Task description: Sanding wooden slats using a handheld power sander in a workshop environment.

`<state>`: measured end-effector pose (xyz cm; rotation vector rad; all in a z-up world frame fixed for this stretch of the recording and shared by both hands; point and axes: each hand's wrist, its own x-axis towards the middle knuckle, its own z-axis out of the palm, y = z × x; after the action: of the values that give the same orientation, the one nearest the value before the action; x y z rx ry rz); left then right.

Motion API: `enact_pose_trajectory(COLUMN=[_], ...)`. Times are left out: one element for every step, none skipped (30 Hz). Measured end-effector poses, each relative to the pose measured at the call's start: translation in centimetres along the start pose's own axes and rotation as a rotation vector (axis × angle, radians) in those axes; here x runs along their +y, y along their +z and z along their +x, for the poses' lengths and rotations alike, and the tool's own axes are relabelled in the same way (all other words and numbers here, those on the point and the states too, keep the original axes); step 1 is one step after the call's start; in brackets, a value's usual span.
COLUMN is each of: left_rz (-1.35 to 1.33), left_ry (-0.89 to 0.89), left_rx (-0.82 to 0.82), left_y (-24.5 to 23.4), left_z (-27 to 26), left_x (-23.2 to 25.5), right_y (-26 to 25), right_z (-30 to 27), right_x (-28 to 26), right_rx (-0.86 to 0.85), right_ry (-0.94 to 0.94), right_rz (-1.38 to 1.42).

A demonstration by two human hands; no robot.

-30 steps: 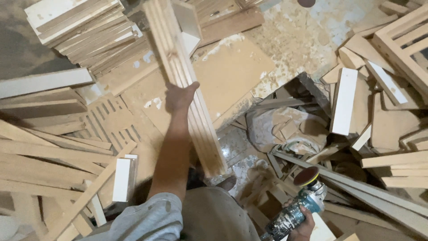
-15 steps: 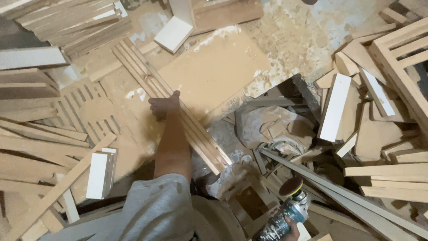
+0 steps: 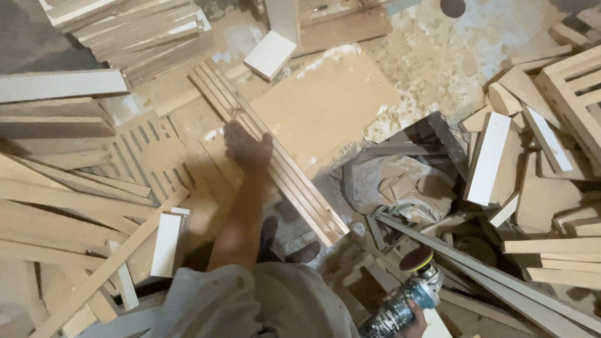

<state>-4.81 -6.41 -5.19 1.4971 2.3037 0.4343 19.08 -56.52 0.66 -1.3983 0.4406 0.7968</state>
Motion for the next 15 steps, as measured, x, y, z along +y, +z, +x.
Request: enact_pose_trajectory(left_rz=[0.106,0.100,0.333,0.567,0.563,0.776,0.995,0.994,0.975,0.953,0.952,0.912,0.872,0.869,0.815], left_ry=[0.442,0.446,0.703,0.945,0.954,1.181,1.407,1.417,1.521,1.623,1.641,1.663,1.687,1.709,1.598], left_rx=[0.124,0.125,-0.196,-0.526,-0.527,-0.510,-0.483,-0.481,-0.407,-0.331,-0.335,-0.403,-0.474,-0.481,-0.588], left_y=[1.0,-1.8,-4.5,-7.2,-6.8,-6.4,-6.0,-5.1,-4.1,-3.1,-3.0,-2.7,-2.4,-5.1,-7.7], left_z=[0.6,0.5,0.2,-0.1,0.3,0.7,1.1,1.8,2.4,3.0,3.6,4.2,4.5,3.9,3.3], left_x=[-1.7,-0.4,0.8,1.9,1.6,1.4,1.1,1.0,1.1,1.3,1.8,2.4,2.9,4.0,5.5], right_y=[2.5,2.3,2.0,1.6,0.9,0.2,-0.5,-0.8,-1.0,-1.3,0.0,1.2,2.2,0.7,-0.5], right_z=[-2.3,-2.3,-2.4,-2.6,-2.1,-1.6,-1.3,-1.6,-1.9,-2.2,-3.3,-4.4,-5.6,-5.1,-4.1], right_x=[-0.4,0.0,0.5,0.9,1.6,2.2,3.0,3.2,3.6,3.8,3.5,3.2,2.9,3.7,4.1], right_rx=[0.225,0.225,0.123,0.021,0.025,0.120,0.217,0.223,0.137,0.051,0.066,0.089,0.116,0.135,0.041], right_ry=[-0.104,-0.109,-0.122,-0.134,-0.141,-0.126,-0.108,-0.112,-0.084,-0.057,-0.060,-0.057,-0.056,-0.060,-0.095], right_rz=[-0.035,-0.031,0.025,0.081,0.085,0.063,0.043,0.050,0.093,0.135,0.144,0.199,0.256,0.267,0.234])
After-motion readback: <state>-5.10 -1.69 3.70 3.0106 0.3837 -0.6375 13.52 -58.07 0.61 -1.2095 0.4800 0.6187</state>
